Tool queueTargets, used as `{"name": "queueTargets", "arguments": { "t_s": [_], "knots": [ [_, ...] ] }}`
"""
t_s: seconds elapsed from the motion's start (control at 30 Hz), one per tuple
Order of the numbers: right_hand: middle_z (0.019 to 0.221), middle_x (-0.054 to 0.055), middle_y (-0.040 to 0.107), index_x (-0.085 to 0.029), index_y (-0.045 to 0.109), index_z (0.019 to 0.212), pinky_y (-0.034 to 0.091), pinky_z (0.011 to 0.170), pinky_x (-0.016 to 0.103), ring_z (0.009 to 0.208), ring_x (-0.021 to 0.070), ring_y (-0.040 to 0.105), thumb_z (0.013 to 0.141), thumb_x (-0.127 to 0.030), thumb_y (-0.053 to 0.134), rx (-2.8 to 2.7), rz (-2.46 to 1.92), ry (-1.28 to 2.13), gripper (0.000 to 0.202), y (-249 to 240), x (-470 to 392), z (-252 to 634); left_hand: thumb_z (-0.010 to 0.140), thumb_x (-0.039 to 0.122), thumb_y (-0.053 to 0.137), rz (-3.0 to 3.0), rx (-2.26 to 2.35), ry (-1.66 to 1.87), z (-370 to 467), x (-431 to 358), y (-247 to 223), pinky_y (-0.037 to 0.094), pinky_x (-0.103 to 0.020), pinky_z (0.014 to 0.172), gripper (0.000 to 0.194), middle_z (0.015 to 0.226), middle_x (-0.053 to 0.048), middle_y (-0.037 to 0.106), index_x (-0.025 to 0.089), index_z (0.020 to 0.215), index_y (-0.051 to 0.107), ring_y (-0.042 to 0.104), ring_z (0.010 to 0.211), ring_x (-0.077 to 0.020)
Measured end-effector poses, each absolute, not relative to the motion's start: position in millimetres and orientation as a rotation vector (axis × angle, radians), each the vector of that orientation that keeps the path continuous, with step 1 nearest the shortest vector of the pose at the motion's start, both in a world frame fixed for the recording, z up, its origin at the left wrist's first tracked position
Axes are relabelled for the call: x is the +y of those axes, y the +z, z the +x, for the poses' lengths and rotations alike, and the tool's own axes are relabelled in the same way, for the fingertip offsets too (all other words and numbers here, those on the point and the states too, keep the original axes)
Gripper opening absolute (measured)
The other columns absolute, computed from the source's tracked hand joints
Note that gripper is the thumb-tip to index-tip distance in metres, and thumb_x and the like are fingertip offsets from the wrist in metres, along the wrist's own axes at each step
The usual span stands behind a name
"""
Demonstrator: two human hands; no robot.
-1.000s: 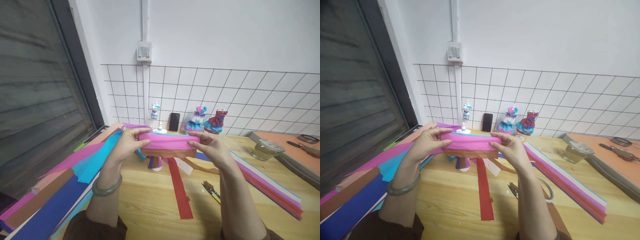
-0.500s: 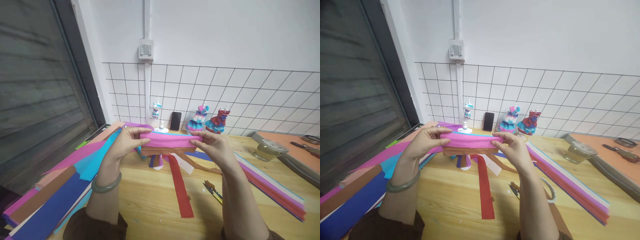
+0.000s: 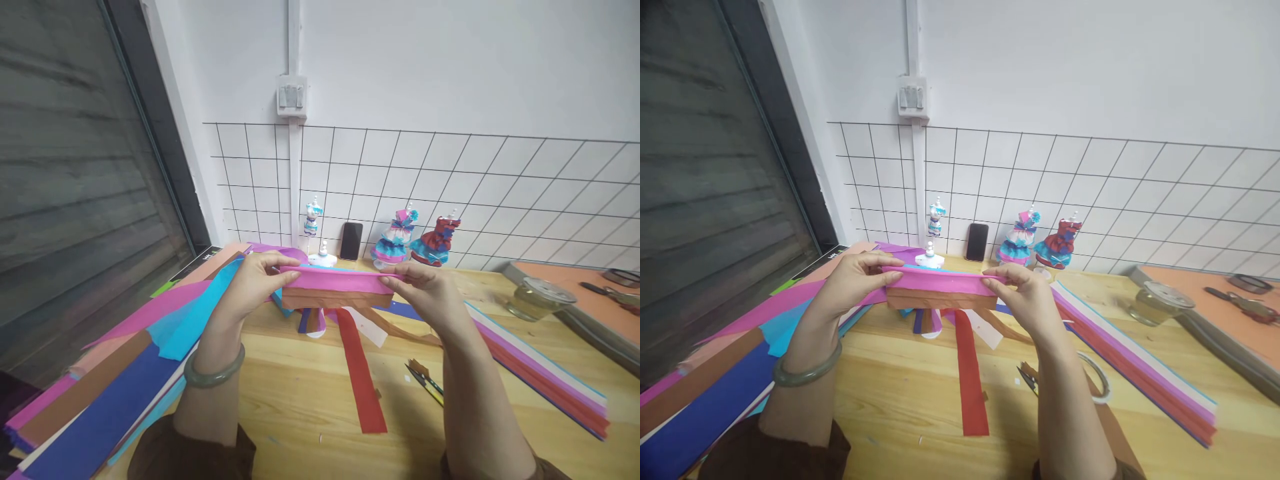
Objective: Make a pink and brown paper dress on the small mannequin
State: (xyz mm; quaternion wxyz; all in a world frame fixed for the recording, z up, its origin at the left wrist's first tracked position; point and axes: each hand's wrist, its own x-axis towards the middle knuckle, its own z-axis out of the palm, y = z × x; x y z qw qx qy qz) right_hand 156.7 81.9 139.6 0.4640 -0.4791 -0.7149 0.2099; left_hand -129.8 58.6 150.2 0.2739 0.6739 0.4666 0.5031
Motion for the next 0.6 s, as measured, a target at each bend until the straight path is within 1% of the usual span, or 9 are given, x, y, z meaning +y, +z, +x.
{"name": "queueTargets", "arguments": {
  "t_s": [0.2,0.4,0.53,0.6],
  "knots": [
    [0.078,0.007,0.068,-0.017,0.067,0.08,0.048,0.068,0.034,0.075,0.022,0.061,0.074,-0.044,0.061,-1.806,-1.127,0.56,0.029,140.7,81.5,156.3,0.071,0.031,0.064,1.898,1.251,1.378,-131.9,59.6,153.1,0.048,-0.029,0.069,0.013,0.078,-0.003,0.066,0.019,0.074,0.069,0.059,0.077,-0.0154],
    [0.079,0.006,0.065,-0.017,0.065,0.079,0.046,0.067,0.03,0.076,0.0198,0.058,0.076,-0.042,0.06,-1.827,-1.127,0.518,0.025,142.7,80.4,155.2,0.071,0.029,0.064,1.874,1.184,1.451,-131.4,56.8,157.8,0.049,-0.026,0.068,0.012,0.087,-0.005,0.065,0.018,0.071,0.067,0.06,0.082,-0.0161],
    [0.077,0.005,0.064,-0.017,0.064,0.078,0.045,0.065,0.028,0.075,0.0186,0.057,0.076,-0.041,0.06,-1.814,-1.131,0.536,0.025,143.1,80.5,154.6,0.07,0.031,0.065,1.78,1.184,1.442,-131.4,55.2,157.9,0.048,-0.025,0.061,0.015,0.072,-0.003,0.064,0.017,0.07,0.066,0.059,0.069,-0.0137],
    [0.076,0.005,0.064,-0.017,0.064,0.078,0.045,0.064,0.028,0.073,0.0185,0.058,0.076,-0.043,0.06,-1.806,-1.131,0.595,0.026,143.4,80.2,154.3,0.069,0.031,0.066,1.724,1.169,1.451,-131.5,55.2,156.9,0.047,-0.023,0.059,0.015,0.069,-0.002,0.063,0.016,0.07,0.065,0.058,0.066,-0.0125]
  ]
}}
